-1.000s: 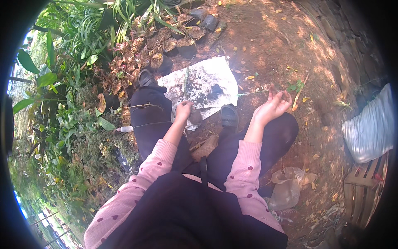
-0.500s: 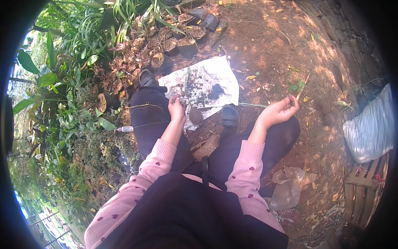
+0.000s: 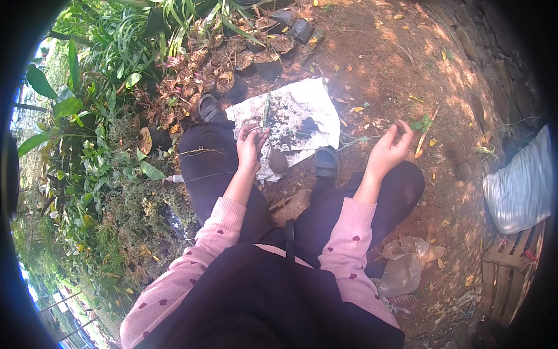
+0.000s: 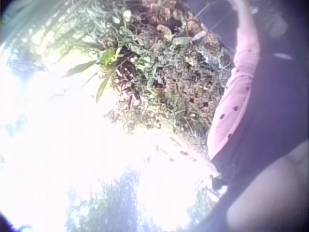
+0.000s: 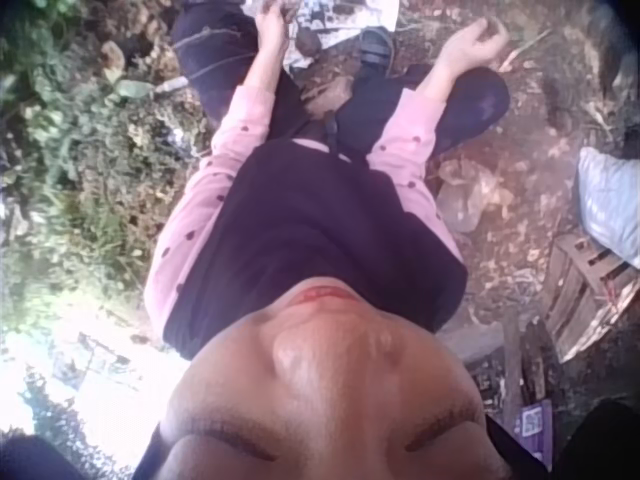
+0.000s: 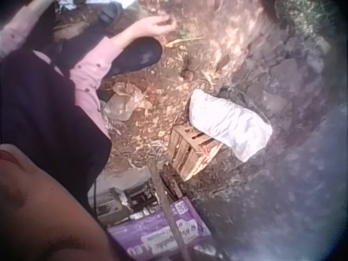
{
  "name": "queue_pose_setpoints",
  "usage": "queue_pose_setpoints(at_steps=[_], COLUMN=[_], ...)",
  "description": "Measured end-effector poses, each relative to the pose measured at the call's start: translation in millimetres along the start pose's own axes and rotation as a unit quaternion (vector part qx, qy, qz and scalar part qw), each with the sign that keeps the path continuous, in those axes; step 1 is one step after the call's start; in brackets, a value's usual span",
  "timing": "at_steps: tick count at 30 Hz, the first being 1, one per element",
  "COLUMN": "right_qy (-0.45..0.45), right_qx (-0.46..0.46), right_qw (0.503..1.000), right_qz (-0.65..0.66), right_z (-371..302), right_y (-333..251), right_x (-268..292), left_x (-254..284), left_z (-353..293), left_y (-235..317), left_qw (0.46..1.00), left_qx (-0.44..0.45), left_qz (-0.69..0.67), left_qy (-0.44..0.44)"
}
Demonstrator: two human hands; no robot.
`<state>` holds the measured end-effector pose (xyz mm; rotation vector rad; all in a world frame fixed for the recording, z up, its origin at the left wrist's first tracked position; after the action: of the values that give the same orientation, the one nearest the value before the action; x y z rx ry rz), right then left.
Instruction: The person sits cross-legged on the ground and repeatedly picks up small plant stems and debris from a white sheet, separating and discarding pieces while handling them one at a time. The person occasionally reaches toward nearby potted plants and continues sorting the material on the sheet.
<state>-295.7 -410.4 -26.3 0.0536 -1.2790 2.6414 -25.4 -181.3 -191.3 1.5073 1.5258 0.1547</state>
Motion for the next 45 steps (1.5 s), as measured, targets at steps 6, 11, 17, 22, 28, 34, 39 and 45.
queue_pose_setpoints(at_steps=[6,11,17,22,28,34,39,45], right_qy=[-0.408,-0.509,-0.595,-0.595,-0.569,-0.521,-0.496,-0.469], right_qx=[-0.010,0.030,-0.075,-0.076,-0.039,-0.017,0.005,-0.115], right_qw=[0.874,0.859,0.796,0.800,0.820,0.851,0.868,0.872], right_qz=[-0.262,-0.053,0.085,0.016,-0.039,-0.064,-0.039,0.083], right_z=[-64.9,-95.8,-144.7,-132.6,-121.8,-104.2,-94.3,-103.9], right_y=[52.4,3.9,5.4,1.4,20.8,27.1,25.5,38.4], right_x=[-64.3,-103.7,-126.3,-123.9,-111.6,-103.9,-101.0,-109.9], left_x=[-37.4,-48.7,-54.3,-60.3,-70.9,-89.2,-90.6,-83.6], left_z=[-13.0,-13.9,-14.2,-16.2,-13.5,-19.7,-28.9,-25.9], left_y=[-9.7,-25.3,-41.3,-44.2,-50.5,-52.7,-48.5,-49.6], left_qw=[0.979,0.967,0.950,0.960,0.945,0.906,0.887,0.872], left_qx=[-0.016,-0.014,-0.027,-0.037,-0.072,-0.155,-0.118,-0.140], left_qz=[0.143,0.165,0.255,0.232,0.305,0.372,0.437,0.462], left_qy=[-0.147,-0.195,-0.178,-0.149,-0.100,-0.130,-0.094,-0.078])
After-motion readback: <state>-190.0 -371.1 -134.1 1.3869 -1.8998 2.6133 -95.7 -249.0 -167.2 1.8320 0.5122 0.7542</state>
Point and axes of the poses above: each hand's wrist, its own z-axis towards the middle knuckle, its own x-axis out of the back of the hand, y = z × x, the point moved 8 cm from there along z, towards the middle knuckle, and after that the axes turned 12 degrees about x, right-handed, at the moved point
